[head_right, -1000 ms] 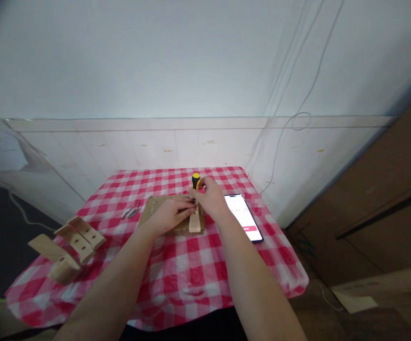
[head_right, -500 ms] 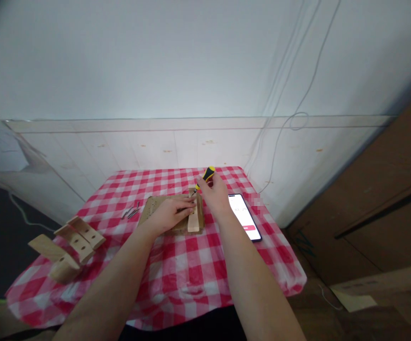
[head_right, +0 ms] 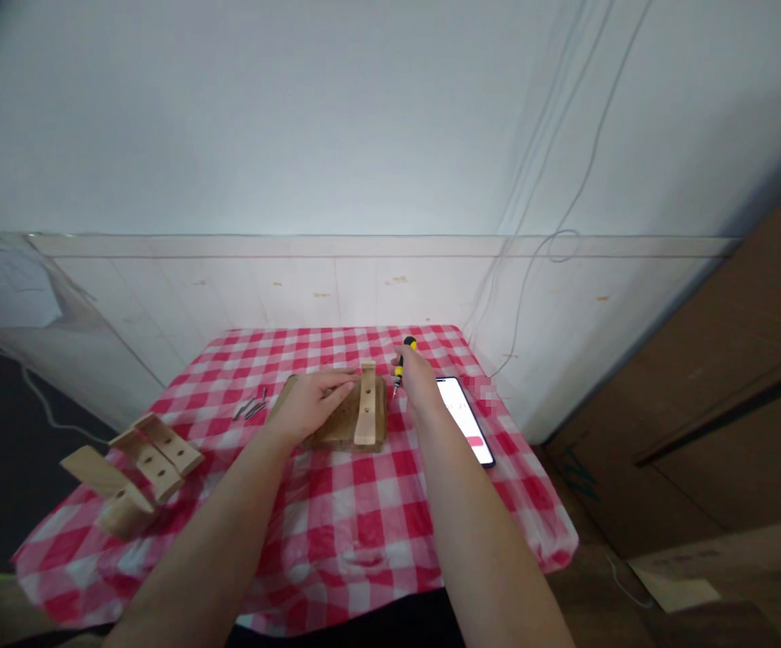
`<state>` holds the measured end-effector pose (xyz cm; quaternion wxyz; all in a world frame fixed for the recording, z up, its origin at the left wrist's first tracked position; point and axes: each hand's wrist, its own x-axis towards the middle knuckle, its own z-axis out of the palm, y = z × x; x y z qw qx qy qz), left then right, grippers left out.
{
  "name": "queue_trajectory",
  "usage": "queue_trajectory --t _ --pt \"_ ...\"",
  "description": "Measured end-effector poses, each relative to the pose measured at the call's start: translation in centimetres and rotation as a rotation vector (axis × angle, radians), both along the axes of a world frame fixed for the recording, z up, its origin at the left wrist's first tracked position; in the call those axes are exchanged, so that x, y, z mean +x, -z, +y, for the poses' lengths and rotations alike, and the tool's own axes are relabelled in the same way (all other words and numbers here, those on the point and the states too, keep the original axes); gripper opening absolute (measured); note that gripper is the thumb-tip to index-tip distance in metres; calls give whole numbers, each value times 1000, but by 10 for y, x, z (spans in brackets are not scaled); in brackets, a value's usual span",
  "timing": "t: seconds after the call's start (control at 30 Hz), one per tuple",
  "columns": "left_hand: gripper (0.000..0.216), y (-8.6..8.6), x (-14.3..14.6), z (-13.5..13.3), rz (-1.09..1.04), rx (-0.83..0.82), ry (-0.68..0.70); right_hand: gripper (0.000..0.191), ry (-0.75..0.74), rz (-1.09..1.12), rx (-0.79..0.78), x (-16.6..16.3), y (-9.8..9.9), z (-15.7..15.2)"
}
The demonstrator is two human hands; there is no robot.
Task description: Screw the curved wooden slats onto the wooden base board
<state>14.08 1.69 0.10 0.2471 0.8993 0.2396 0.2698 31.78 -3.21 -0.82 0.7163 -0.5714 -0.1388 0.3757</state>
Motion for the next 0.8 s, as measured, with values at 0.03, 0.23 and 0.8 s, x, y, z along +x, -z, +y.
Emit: queue_trajectory --t 0.03,0.23,0.8 --pt "28 -1 -1 0 7 8 6 12 -18 9 -17 -1 1 0" --pt "25 16 3 10 101 67 146 10 -102 8 -34 -6 9 5" --pt "26 23 4 16 80 48 122 18 -169 -109 -2 -5 24 14"
